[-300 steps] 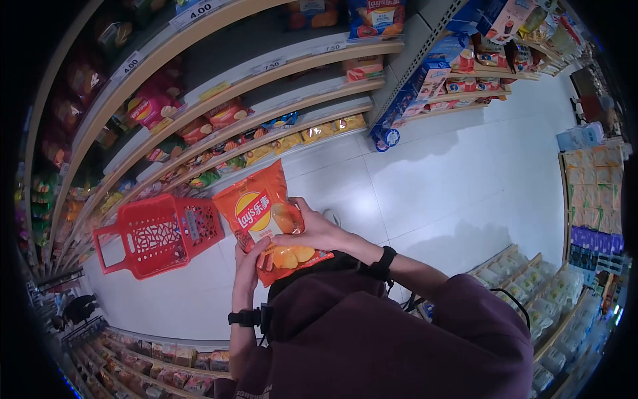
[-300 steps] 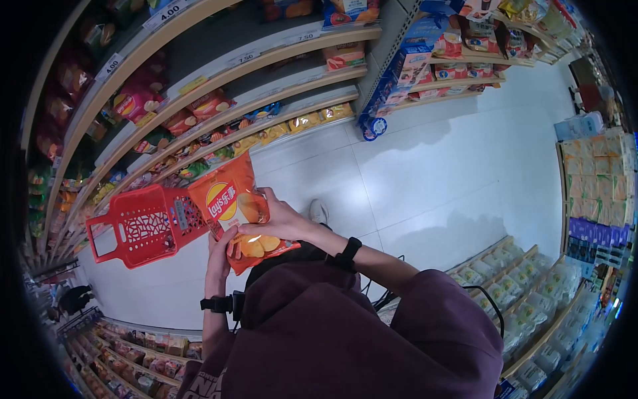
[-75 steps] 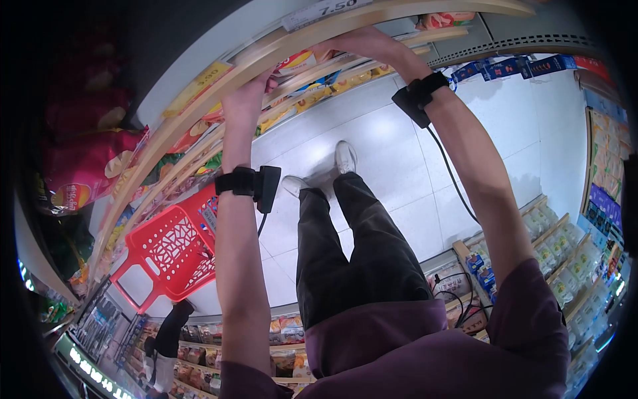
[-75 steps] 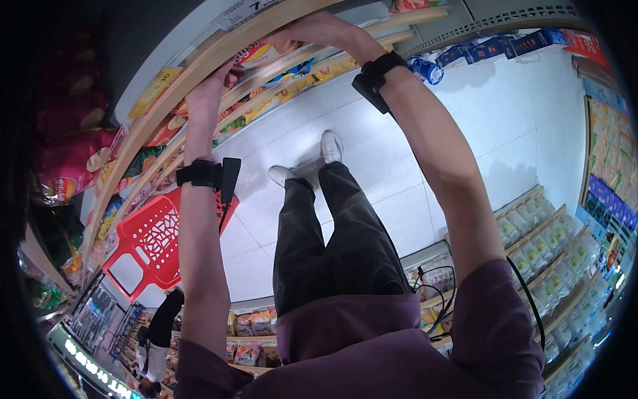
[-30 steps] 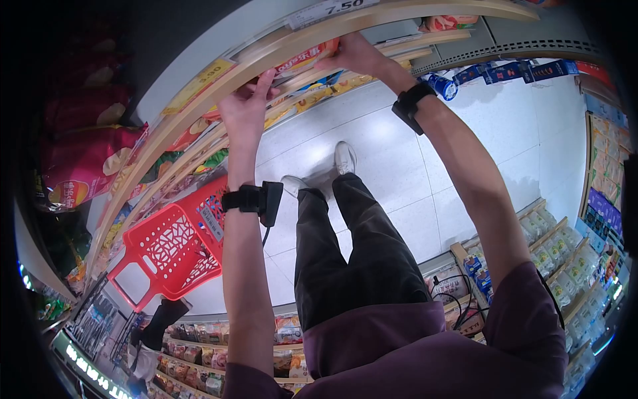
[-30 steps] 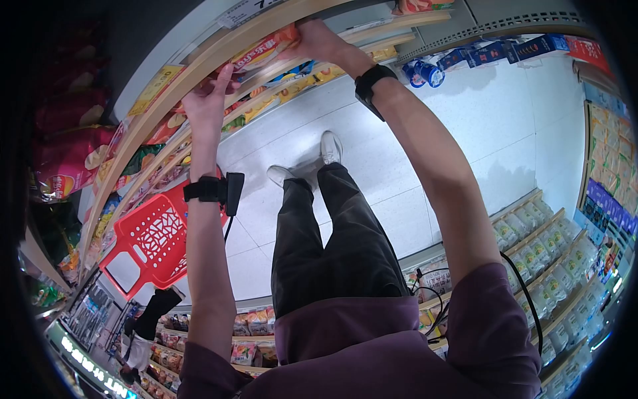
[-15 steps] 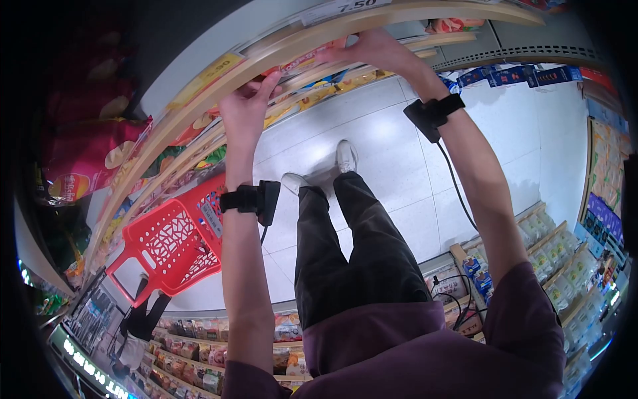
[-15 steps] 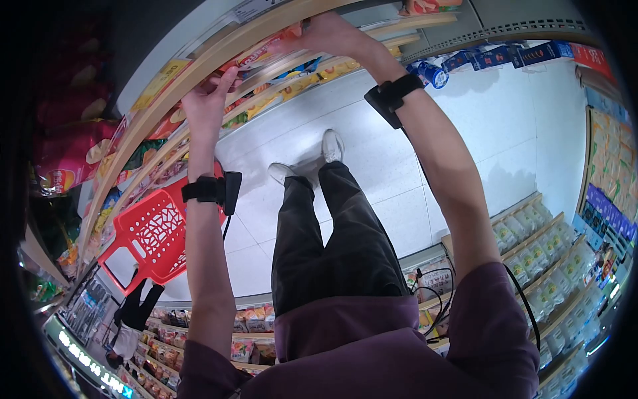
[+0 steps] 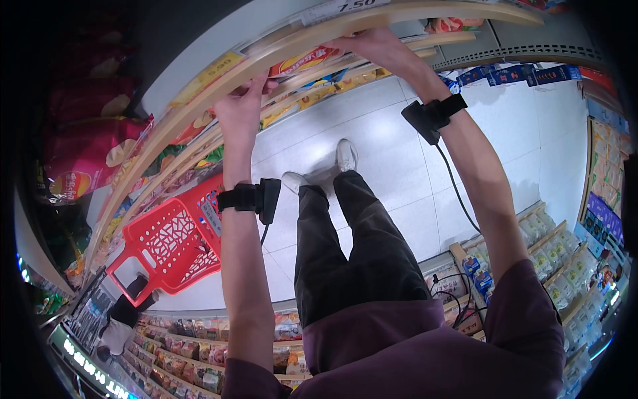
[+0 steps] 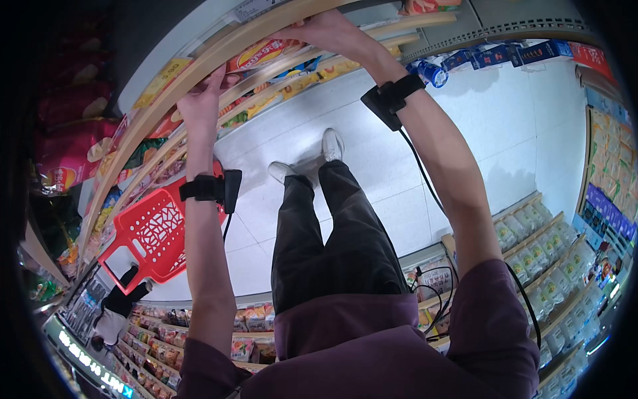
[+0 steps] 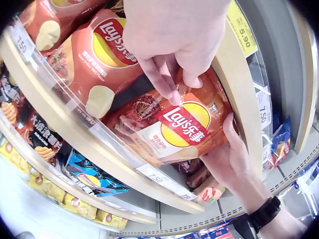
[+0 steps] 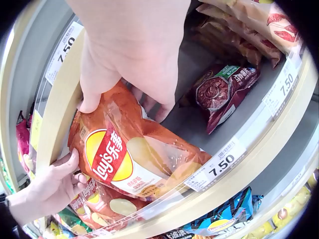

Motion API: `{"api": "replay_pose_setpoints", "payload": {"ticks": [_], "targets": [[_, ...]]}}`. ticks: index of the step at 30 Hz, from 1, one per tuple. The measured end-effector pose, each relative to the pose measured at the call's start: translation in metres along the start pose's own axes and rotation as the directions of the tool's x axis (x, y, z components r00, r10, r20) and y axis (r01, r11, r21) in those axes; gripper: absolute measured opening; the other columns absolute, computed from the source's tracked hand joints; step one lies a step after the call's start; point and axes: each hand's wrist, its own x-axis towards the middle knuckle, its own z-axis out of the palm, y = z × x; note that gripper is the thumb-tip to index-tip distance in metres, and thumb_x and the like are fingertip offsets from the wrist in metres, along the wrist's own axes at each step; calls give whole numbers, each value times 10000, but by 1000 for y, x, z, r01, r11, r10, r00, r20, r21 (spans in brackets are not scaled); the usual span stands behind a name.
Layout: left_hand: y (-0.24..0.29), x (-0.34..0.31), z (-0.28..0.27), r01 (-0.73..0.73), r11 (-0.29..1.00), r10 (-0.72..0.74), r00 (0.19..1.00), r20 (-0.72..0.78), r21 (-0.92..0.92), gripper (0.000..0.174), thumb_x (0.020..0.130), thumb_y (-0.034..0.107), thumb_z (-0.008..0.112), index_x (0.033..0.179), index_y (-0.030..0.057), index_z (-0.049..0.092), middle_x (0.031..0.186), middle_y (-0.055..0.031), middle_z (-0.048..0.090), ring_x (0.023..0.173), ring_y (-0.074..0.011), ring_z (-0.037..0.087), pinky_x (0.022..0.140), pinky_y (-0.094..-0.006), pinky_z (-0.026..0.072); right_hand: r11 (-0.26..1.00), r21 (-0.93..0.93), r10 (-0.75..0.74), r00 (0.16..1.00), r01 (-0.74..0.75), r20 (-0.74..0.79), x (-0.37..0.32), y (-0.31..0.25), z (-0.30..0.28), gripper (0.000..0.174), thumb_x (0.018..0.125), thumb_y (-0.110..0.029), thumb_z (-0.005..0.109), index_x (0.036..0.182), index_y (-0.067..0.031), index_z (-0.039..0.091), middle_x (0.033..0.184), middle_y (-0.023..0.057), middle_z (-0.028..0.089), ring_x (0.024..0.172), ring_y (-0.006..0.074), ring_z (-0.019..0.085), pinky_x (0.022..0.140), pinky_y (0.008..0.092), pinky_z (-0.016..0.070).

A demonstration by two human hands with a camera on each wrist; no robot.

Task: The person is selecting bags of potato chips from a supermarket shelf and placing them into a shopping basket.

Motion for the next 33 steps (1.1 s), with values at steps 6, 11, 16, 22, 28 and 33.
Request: {"api": "replay_pose_setpoints", "payload": {"ticks": [6, 11, 16, 22, 28, 33], "targets": [[1, -3, -1, -18, 1000, 18, 1000, 12, 4, 260, 833, 51, 710, 1037, -62, 594, 809, -120, 676, 702, -158, 673, 652, -251, 550, 946, 322, -87, 987, 40, 134, -11, -25, -4, 335, 803, -115, 744, 1095, 3, 630, 1039, 79, 660, 987, 162, 593, 856, 293, 498], [3, -7, -5, -59, 996, 56, 998, 42, 69, 329, 817, 32, 721, 1081, -80, 559, 865, -141, 674, 697, -155, 671, 652, -259, 560, 964, 209, -193, 975, 166, 112, -11, -24, -6, 319, 809, -161, 742, 1071, -5, 647, 972, 92, 669, 927, 185, 625, 817, 314, 509], [-5, -31, -17, -51, 989, 46, 998, 33, 139, 370, 818, 51, 721, 1139, -58, 573, 1001, -110, 662, 718, -130, 661, 613, -222, 518, 978, -112, -176, 984, 173, -16, -31, 6, 1, 771, 748, -365, 790, 1356, -63, 425, 1309, 152, 516, 1232, 253, 490, 1053, 362, 388], [-43, -96, -59, 184, 964, -199, 978, 59, 189, 254, 918, 190, 621, 1097, 11, 627, 899, -71, 688, 664, -127, 663, 561, -230, 509, 993, 55, 108, 994, -106, -32, -99, 30, 19, 786, 753, -290, 800, 1381, -60, 386, 1360, 141, 463, 1281, 235, 431, 1055, 370, 380], [-32, -161, -106, 171, 829, -313, 931, 189, 533, 280, 919, 242, 611, 1075, 10, 627, 935, -101, 694, 680, -161, 684, 601, -270, 530, 969, 134, 183, 966, -209, 184, -166, 28, 54, 598, 784, -260, 775, 1288, -89, 501, 1229, 62, 560, 1140, 187, 530, 945, 341, 456], [-53, -202, -157, -2, 618, -322, 912, 255, 786, 310, 887, 273, 636, 1092, 41, 628, 940, -143, 697, 671, -203, 694, 629, -296, 540, 991, -16, 131, 917, -135, 377, -193, 9, 75, 426, 817, -312, 732, 1137, -67, 593, 1072, 56, 645, 982, 198, 623, 853, 330, 494]]}}
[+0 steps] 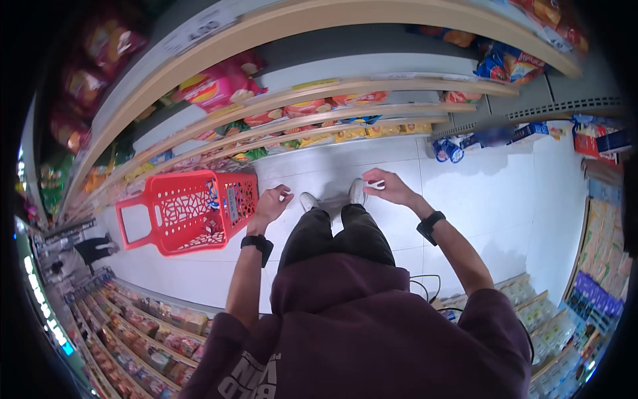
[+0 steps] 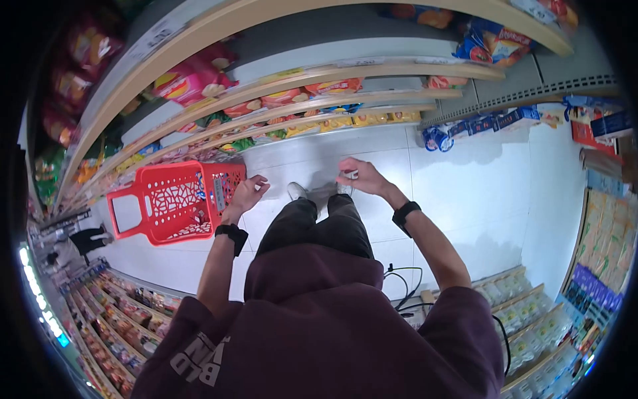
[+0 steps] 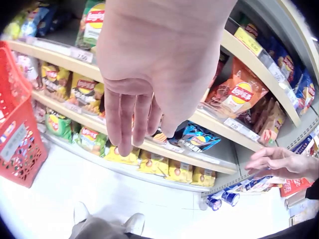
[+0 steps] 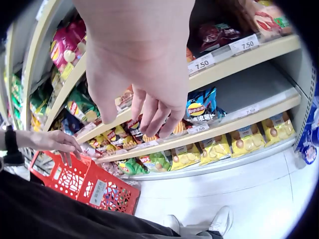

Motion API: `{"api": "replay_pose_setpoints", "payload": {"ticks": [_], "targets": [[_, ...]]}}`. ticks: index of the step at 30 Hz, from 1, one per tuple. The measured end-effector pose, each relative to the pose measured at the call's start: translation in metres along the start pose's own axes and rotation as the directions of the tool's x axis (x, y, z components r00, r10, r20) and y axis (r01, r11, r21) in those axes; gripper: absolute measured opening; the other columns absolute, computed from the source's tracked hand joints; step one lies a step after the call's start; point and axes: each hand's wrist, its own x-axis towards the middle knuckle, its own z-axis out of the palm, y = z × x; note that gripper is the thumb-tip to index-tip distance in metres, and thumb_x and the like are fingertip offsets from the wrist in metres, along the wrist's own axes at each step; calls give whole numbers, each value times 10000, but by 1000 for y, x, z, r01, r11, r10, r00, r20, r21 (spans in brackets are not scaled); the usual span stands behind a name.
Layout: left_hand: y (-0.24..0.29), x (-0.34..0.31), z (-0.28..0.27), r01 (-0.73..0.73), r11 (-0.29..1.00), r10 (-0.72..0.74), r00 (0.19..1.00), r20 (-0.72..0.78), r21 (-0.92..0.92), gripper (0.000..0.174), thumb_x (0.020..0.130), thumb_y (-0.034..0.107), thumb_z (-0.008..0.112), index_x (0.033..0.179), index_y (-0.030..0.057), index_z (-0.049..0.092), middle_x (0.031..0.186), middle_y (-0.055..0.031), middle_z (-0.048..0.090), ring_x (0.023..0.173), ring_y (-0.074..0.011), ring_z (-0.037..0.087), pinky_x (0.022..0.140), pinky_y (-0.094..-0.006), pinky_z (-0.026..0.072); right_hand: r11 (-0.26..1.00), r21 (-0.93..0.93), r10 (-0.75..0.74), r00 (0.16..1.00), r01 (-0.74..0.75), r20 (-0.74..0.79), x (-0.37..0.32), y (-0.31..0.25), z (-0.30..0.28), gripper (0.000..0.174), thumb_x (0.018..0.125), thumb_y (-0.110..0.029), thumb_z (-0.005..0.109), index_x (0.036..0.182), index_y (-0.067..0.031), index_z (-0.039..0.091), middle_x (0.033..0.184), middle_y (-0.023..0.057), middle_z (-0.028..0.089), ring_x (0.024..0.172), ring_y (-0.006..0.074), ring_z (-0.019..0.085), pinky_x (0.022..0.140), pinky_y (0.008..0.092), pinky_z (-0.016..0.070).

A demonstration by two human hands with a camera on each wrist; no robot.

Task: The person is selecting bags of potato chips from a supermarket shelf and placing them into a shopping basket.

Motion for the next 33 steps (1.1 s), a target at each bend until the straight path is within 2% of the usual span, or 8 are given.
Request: {"api": "replay_pose_setpoints", "payload": {"ticks": [3, 6, 11, 13, 18, 23, 27, 33], "targets": [[-44, -29, 6, 174, 967, -163, 984, 74, -184, 331, 888, 269, 619, 1065, -10, 627, 876, -133, 693, 663, -200, 694, 585, -307, 537, 977, -211, -7, 997, 23, 75, -7, -8, 10, 388, 841, -306, 699, 1117, -56, 592, 1051, 89, 659, 964, 221, 635, 853, 346, 500], [-94, -59, 12, 388, 891, -349, 917, 191, -237, 316, 874, 256, 616, 1011, -28, 633, 833, -117, 677, 654, -189, 689, 548, -303, 532, 963, -269, 38, 997, -19, 64, -17, -18, 16, 369, 864, -261, 678, 1157, -61, 576, 1099, 92, 650, 999, 219, 628, 868, 361, 502], [-158, -103, 6, 523, 792, -466, 851, 241, -315, 297, 862, 242, 625, 1010, -16, 619, 827, -101, 662, 658, -189, 680, 532, -287, 536, 959, -234, 129, 981, -161, -146, -23, -3, 42, 311, 872, -249, 657, 1097, -40, 609, 1020, 114, 674, 920, 236, 659, 808, 335, 521], [-193, -106, 12, 447, 808, -416, 894, 167, -383, 304, 865, 234, 624, 1028, -22, 610, 839, -111, 657, 675, -189, 675, 543, -294, 548, 948, -248, 148, 967, -198, -208, -26, 6, 54, 304, 862, -248, 662, 1077, -37, 620, 967, 120, 684, 888, 239, 667, 789, 326, 526], [-256, -123, 4, 347, 825, -343, 935, 94, -445, 272, 879, 184, 607, 1000, -60, 608, 866, -141, 650, 702, -197, 667, 575, -309, 577, 747, -513, 290, 902, -422, -319, -58, 66, 92, 302, 816, -247, 688, 1034, -43, 642, 885, 138, 696, 833, 249, 682, 747, 337, 542], [-313, -174, 5, 366, 786, -368, 925, 100, -498, 271, 854, 203, 618, 923, -59, 627, 778, -136, 668, 593, -199, 672, 520, -301, 549, 725, -463, 390, 858, -510, -333, -78, 44, 152, 311, 830, -242, 669, 1061, -37, 634, 943, 133, 698, 869, 251, 684, 765, 345, 545], [-346, -211, 12, 468, 707, -449, 876, 174, -531, 276, 825, 207, 622, 876, -63, 639, 730, -144, 668, 552, -216, 671, 515, -312, 549, 750, -475, 354, 886, -460, -300, -62, 4, 191, 303, 850, -221, 652, 1080, -27, 619, 966, 128, 695, 881, 237, 675, 764, 333, 535], [-362, -248, 13, 452, 691, -456, 878, 146, -563, 235, 833, 171, 602, 850, -61, 635, 709, -137, 655, 567, -204, 664, 516, -308, 557, 853, -421, 184, 933, -309, -310, -38, -47, 248, 254, 862, -160, 638, 1070, -17, 608, 956, 155, 688, 856, 261, 678, 753, 347, 539]]}}
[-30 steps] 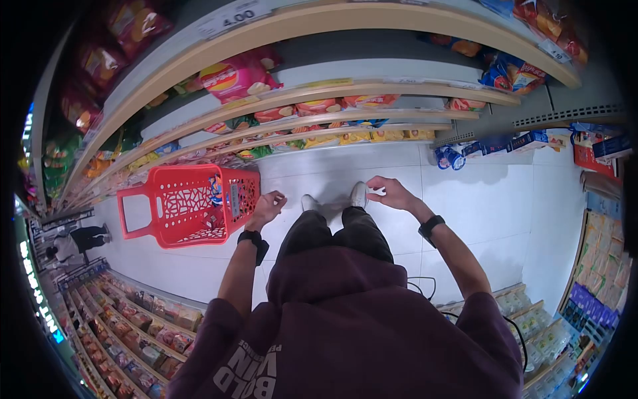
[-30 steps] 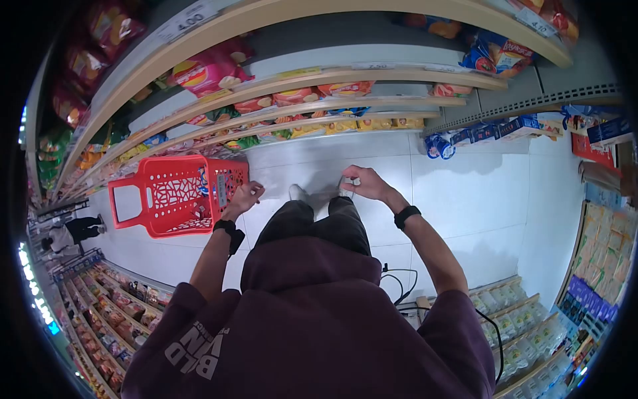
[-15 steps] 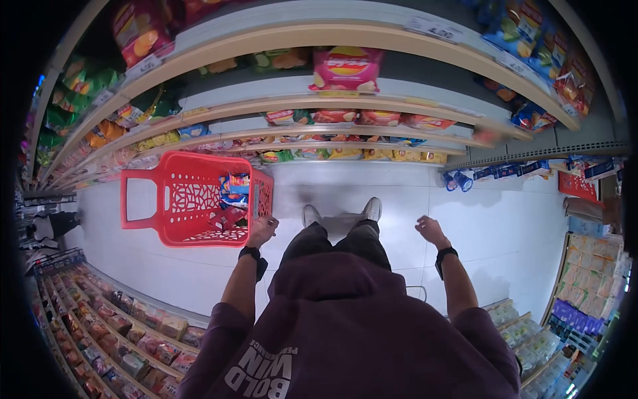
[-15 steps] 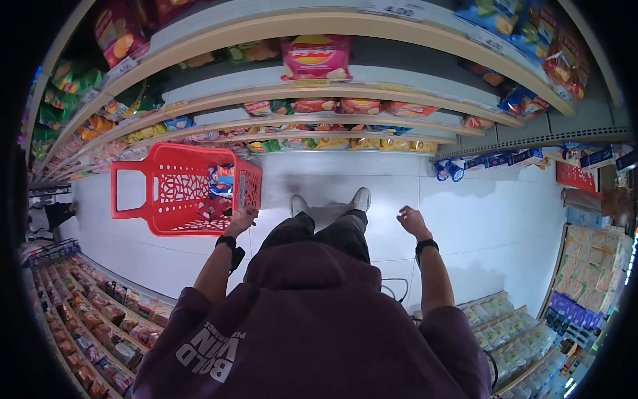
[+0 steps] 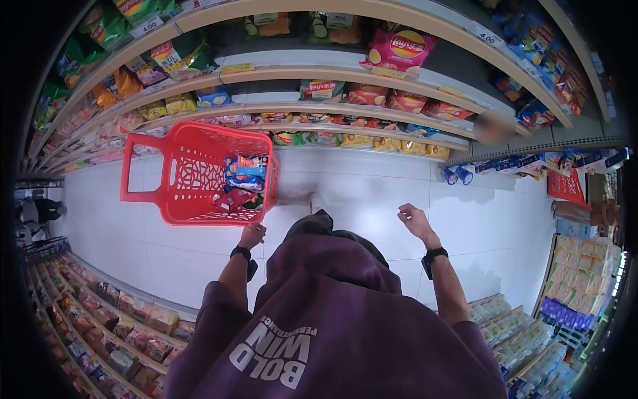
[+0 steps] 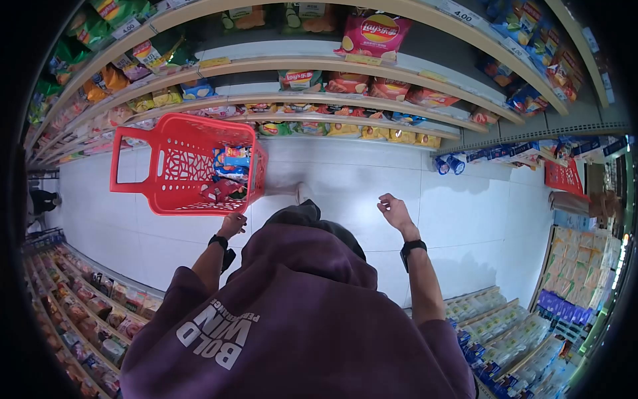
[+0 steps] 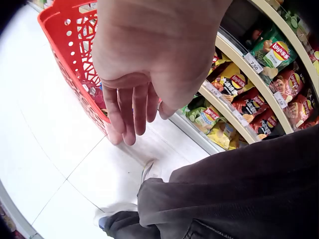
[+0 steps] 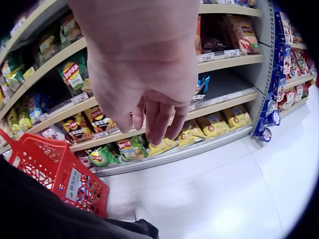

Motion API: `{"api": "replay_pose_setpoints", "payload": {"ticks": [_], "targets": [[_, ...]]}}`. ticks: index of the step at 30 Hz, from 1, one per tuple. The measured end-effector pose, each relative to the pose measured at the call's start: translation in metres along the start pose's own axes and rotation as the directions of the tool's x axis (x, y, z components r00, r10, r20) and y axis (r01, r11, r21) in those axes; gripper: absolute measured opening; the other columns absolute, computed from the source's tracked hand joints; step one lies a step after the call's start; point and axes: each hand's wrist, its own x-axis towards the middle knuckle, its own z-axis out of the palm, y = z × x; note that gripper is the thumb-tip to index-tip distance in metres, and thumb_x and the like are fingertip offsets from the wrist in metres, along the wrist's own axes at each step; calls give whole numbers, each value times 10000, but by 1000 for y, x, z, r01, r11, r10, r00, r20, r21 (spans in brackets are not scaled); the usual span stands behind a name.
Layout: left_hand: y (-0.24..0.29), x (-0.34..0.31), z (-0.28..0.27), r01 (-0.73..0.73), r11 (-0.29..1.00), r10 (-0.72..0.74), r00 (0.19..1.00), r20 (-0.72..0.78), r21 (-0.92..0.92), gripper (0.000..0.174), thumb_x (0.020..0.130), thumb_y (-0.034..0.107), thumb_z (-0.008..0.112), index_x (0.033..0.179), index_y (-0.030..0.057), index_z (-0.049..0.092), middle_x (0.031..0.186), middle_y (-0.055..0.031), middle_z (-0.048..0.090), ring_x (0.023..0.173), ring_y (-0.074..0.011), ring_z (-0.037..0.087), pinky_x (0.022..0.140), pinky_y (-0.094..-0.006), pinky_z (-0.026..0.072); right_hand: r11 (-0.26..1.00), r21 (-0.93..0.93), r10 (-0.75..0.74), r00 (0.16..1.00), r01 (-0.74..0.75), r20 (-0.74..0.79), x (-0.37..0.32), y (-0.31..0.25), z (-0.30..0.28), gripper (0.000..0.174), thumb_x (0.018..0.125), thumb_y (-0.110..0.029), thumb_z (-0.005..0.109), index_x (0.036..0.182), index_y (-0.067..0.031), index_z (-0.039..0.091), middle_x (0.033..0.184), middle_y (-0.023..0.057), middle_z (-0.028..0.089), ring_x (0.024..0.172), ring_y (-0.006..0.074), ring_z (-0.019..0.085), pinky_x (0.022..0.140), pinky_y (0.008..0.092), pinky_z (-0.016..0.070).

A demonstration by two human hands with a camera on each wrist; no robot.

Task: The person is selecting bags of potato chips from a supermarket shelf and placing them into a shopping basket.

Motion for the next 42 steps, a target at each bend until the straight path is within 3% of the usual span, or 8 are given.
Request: {"api": "replay_pose_setpoints", "payload": {"ticks": [10, 13, 18, 22, 24, 27, 35, 42], "targets": [[-5, -35, -5, -127, 982, 120, 991, 58, 138, 271, 846, 218, 599, 911, -43, 629, 735, -112, 657, 598, -181, 655, 572, -291, 539, 984, 175, 31, 996, -15, -88, -91, -17, 117, 234, 879, -179, 650, 1059, -31, 631, 935, 104, 696, 822, 199, 672, 733, 320, 539], [-20, -43, -10, -198, 934, 158, 975, 154, 297, 260, 847, 222, 596, 915, -25, 637, 740, -110, 660, 593, -181, 654, 582, -293, 534, 960, 255, 138, 986, -111, -89, -135, 0, 169, 238, 874, -192, 655, 1057, -40, 637, 936, 99, 696, 842, 193, 668, 759, 318, 532], [-43, -62, -22, -154, 909, 96, 982, 164, 388, 237, 850, 219, 606, 938, 3, 647, 716, -118, 671, 589, -190, 659, 604, -315, 538, 937, 214, 266, 961, -275, 71, -213, 36, 238, 298, 849, -257, 679, 1059, -48, 646, 936, 126, 697, 879, 230, 671, 799, 322, 528], [-45, -83, -46, -256, 899, 251, 966, 63, 355, 210, 856, 205, 602, 932, 16, 653, 722, -125, 671, 588, -199, 663, 604, -322, 533, 927, 37, 365, 920, -374, 144, -254, 62, 263, 352, 823, -300, 675, 1060, -40, 654, 918, 155, 702, 872, 248, 685, 773, 342, 543], [-64, -83, -63, -268, 907, 276, 961, 22, 326, 208, 854, 202, 607, 919, 10, 653, 720, -122, 671, 591, -200, 668, 599, -317, 533, 879, 108, 446, 880, -465, 160, -260, 76, 277, 316, 796, -314, 679, 998, -71, 680, 902, 168, 700, 884, 316, 673, 804, 385, 539], [-93, -80, -96, -241, 958, 249, 968, -36, 156, 203, 853, 175, 612, 911, -17, 646, 779, -124, 677, 605, -194, 677, 569, -300, 533, 868, 76, 474, 865, -490, 162, -247, 73, 288, 310, 781, -323, 677, 975, -81, 688, 897, 165, 702, 891, 318, 670, 830, 397, 532], [-127, -49, -193, -110, 993, 112, 993, -41, 50, 216, 875, 156, 601, 968, -38, 628, 839, -138, 686, 628, -203, 680, 571, -303, 544, 961, 35, 273, 959, -276, 75, -119, -58, 308, 317, 802, -302, 650, 1005, -59, 669, 908, 169, 699, 899, 307, 669, 835, 371, 527], [-164, 46, -264, -258, 958, 257, 966, 27, 121, 324, 865, 245, 603, 1055, -17, 620, 805, -153, 688, 642, -211, 689, 582, -327, 553, 996, -63, 71, 987, -62, 146, -9, -248, 348, 325, 846, -259, 611, 1093, -48, 597, 924, 177, 692, 886, 327, 664, 827, 382, 522]]}}
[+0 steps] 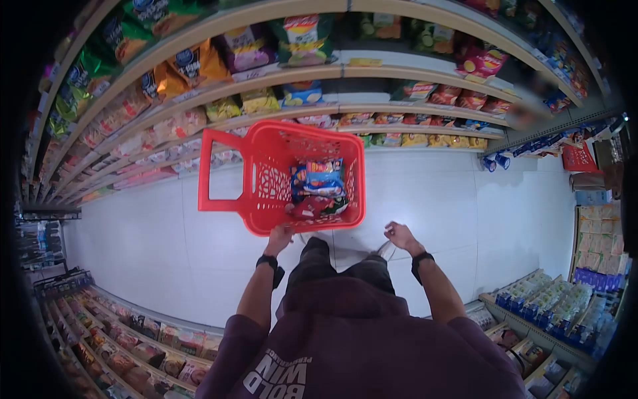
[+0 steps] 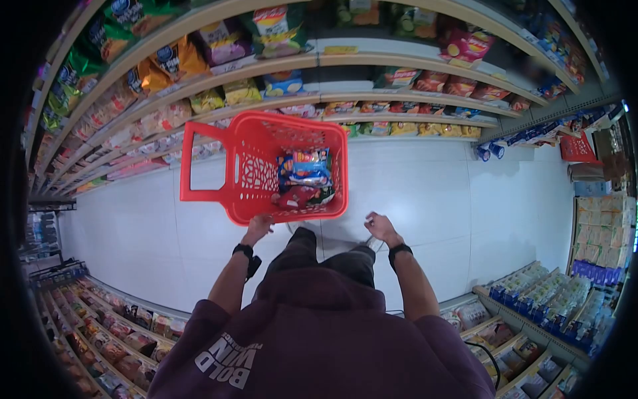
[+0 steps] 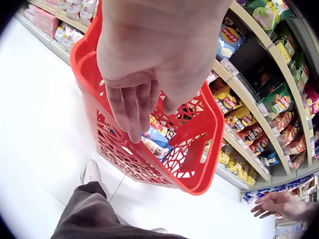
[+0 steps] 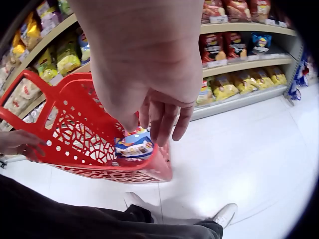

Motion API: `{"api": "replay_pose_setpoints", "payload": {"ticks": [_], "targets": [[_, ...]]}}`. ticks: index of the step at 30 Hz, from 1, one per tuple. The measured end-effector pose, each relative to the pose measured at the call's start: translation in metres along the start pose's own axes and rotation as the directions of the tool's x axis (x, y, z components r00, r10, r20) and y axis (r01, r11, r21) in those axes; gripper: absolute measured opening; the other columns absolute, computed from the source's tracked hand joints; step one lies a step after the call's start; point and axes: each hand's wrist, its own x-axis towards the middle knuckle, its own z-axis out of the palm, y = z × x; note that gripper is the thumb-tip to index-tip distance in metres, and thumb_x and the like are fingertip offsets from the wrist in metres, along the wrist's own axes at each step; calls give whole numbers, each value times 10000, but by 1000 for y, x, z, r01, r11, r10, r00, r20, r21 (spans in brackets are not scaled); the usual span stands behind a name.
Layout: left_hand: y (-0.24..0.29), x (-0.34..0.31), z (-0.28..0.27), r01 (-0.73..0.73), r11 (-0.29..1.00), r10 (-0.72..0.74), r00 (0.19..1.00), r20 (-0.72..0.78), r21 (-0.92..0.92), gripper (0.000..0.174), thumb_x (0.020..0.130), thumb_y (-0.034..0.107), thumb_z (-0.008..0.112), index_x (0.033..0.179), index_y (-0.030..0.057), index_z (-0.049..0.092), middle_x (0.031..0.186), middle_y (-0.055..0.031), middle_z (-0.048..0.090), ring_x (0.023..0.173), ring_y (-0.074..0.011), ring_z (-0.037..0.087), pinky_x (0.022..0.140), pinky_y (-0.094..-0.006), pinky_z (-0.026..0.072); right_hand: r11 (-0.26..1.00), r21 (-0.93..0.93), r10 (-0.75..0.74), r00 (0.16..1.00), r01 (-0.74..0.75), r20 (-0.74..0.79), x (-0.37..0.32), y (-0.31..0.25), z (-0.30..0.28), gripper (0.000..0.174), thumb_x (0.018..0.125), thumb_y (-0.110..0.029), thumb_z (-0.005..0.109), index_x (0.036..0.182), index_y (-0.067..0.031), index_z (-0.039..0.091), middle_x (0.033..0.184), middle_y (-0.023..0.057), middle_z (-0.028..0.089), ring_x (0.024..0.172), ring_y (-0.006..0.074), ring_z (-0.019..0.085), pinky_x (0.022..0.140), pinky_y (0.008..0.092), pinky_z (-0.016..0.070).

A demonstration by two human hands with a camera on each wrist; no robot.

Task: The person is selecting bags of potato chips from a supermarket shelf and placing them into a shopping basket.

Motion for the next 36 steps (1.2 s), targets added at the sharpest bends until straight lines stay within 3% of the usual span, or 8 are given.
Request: {"api": "replay_pose_setpoints", "payload": {"ticks": [6, 11, 16, 23, 26, 28, 31, 36], "targets": [[-5, 25, -38, 10, 1000, -10, 1000, -4, -25, 328, 876, 271, 596, 1072, 12, 639, 845, -173, 690, 658, -222, 690, 617, -339, 538, 990, -56, -120, 987, 127, 107, 39, -144, 11, 330, 875, -221, 595, 1127, -11, 553, 991, 193, 675, 937, 325, 652, 845, 396, 509], [13, 35, -48, 48, 999, -50, 996, 79, 21, 321, 882, 281, 603, 1059, 16, 643, 896, -190, 686, 776, -266, 692, 697, -360, 537, 986, -77, -140, 985, 148, 98, 61, -182, 38, 328, 874, -209, 589, 1132, -10, 553, 958, 190, 679, 943, 335, 648, 841, 410, 509], [4, 73, -30, -13, 1000, 12, 986, 165, 3, 271, 875, 279, 599, 1004, 46, 652, 933, -195, 682, 893, -337, 665, 775, -405, 516, 979, 51, -198, 980, 200, -35, 90, -143, 85, 299, 833, -255, 556, 1036, -44, 619, 818, 226, 649, 798, 415, 632, 708, 520, 510], [-4, 148, 1, -108, 994, 107, 993, 52, 7, 174, 880, 222, 580, 904, 55, 622, 820, -161, 661, 824, -307, 676, 720, -401, 526, 991, -127, 41, 999, -41, 0, 232, -62, 143, 261, 866, -291, 544, 875, -50, 643, 836, 186, 659, 787, 380, 646, 725, 442, 537], [2, 170, 8, 94, 957, -63, 991, 117, -276, 127, 890, 159, 579, 908, 33, 588, 862, -72, 650, 749, -161, 661, 638, -311, 551, 980, -148, 123, 989, -134, -78, 315, -19, 169, 331, 835, -357, 588, 892, -39, 658, 853, 194, 667, 818, 381, 656, 692, 443, 551], [5, 176, 13, 248, 904, -209, 967, 147, -349, 140, 904, 152, 574, 940, 17, 567, 876, -38, 648, 741, -128, 651, 625, -248, 557, 894, 216, 431, 886, -394, -169, 336, -22, 174, 529, 789, -343, 654, 1152, 19, 522, 885, 235, 669, 840, 345, 674, 692, 438, 557], [-31, 192, 37, 291, 855, -225, 954, 197, -429, 148, 911, 158, 565, 939, 13, 568, 883, -56, 649, 724, -127, 650, 626, -249, 554, 933, -275, 209, 972, -231, -105, 356, -25, 178, 471, 828, -274, 633, 1175, 10, 487, 841, 216, 665, 830, 322, 675, 685, 442, 549], [-56, 208, 62, 335, 900, -284, 936, 208, -278, 273, 882, 239, 587, 990, -11, 615, 857, -86, 673, 723, -142, 662, 645, -282, 546, 926, -374, -67, 997, 50, -34, 381, -9, 182, 312, 874, -253, 594, 1077, -23, 540, 791, 192, 653, 780, 349, 656, 667, 470, 529]]}}
